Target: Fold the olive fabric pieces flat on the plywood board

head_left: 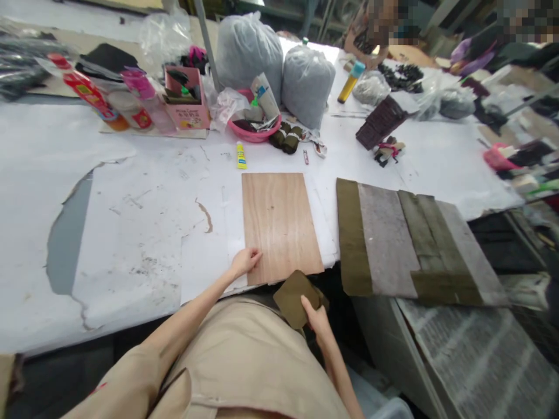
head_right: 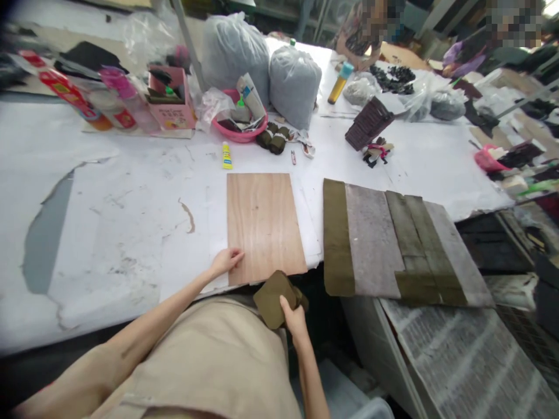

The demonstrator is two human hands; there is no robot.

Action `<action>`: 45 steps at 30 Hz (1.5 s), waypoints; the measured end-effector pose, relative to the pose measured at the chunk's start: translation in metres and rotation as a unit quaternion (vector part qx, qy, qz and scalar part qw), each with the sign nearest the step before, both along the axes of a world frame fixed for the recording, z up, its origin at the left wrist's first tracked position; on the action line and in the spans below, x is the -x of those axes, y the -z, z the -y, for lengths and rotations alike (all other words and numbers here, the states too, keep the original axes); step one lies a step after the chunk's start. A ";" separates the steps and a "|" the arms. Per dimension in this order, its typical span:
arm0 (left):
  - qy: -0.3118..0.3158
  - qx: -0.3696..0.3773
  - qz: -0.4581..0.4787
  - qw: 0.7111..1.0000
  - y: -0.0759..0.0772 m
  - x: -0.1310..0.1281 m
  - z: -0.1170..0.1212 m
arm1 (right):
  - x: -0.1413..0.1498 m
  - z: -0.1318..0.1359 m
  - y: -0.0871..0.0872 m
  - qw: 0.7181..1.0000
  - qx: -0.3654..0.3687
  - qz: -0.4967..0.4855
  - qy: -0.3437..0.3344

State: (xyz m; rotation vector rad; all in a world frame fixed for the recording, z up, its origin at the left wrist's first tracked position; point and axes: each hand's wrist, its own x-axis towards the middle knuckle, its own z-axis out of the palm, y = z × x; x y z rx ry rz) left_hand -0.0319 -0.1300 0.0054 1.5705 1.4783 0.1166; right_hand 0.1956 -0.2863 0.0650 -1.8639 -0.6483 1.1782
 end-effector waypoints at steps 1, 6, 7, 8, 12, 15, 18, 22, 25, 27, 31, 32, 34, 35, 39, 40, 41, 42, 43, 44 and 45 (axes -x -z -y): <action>0.006 0.016 0.024 1.000 -0.003 -0.001 -0.001 | -0.004 0.000 -0.005 1.000 0.010 -0.008 0.006; 0.060 0.263 0.325 0.906 -0.025 -0.017 0.018 | 0.001 -0.012 -0.031 0.997 -0.005 0.000 0.078; 0.082 0.332 0.388 0.856 -0.030 -0.021 0.026 | 0.007 -0.016 -0.034 0.995 -0.018 0.005 0.095; 0.100 0.384 0.435 0.808 -0.036 -0.027 0.034 | 0.013 -0.020 -0.036 0.993 -0.029 0.008 0.110; 0.038 0.443 0.526 0.725 -0.048 -0.054 0.058 | 0.030 -0.027 -0.032 0.990 -0.038 0.003 0.139; -0.079 0.422 0.556 0.711 -0.046 -0.070 0.061 | 0.035 -0.025 -0.024 0.991 -0.019 0.007 0.131; -0.153 0.416 0.561 0.699 -0.038 -0.075 0.056 | 0.035 -0.019 -0.020 0.993 -0.034 0.015 0.110; -0.174 0.378 0.536 0.735 -0.038 -0.068 0.045 | 0.022 -0.012 -0.026 0.989 -0.047 -0.129 0.059; -0.114 0.348 0.523 0.770 -0.045 -0.059 0.037 | 0.003 -0.015 -0.031 0.973 -0.035 -0.227 0.020; -0.058 0.354 0.504 0.786 -0.049 -0.055 0.033 | -0.008 -0.020 -0.031 0.971 -0.021 -0.237 -0.005; -0.012 0.363 0.468 0.805 -0.048 -0.054 0.029 | -0.012 -0.029 -0.023 0.966 0.010 -0.258 -0.021; -0.013 0.363 0.467 0.806 -0.046 -0.054 0.028 | -0.010 -0.029 -0.021 0.962 0.014 -0.273 -0.016; -0.014 0.362 0.468 0.806 -0.044 -0.055 0.027 | -0.006 -0.029 -0.018 0.952 0.023 -0.305 -0.012; -0.012 0.361 0.466 0.808 -0.044 -0.055 0.027 | -0.005 -0.029 -0.017 0.950 0.026 -0.311 -0.014; -0.002 0.346 0.454 0.821 -0.040 -0.057 0.024 | -0.002 -0.028 -0.008 0.974 0.002 -0.223 -0.046; 0.001 0.336 0.453 0.826 -0.039 -0.057 0.023 | -0.002 -0.028 -0.005 0.981 -0.012 -0.182 -0.063; 0.006 0.326 0.452 0.830 -0.039 -0.057 0.023 | -0.001 -0.029 -0.001 0.986 -0.026 -0.142 -0.082; 0.011 0.317 0.451 0.834 -0.038 -0.058 0.023 | 0.000 -0.031 0.001 0.988 -0.037 -0.108 -0.099; 0.019 0.308 0.449 0.838 -0.038 -0.058 0.022 | 0.000 -0.033 0.003 0.989 -0.042 -0.083 -0.114; 0.029 0.297 0.446 0.844 -0.038 -0.058 0.021 | 0.000 -0.037 0.002 0.989 -0.039 -0.068 -0.126; 0.039 0.278 0.436 0.855 -0.037 -0.058 0.021 | -0.002 -0.041 -0.002 0.989 -0.029 -0.059 -0.132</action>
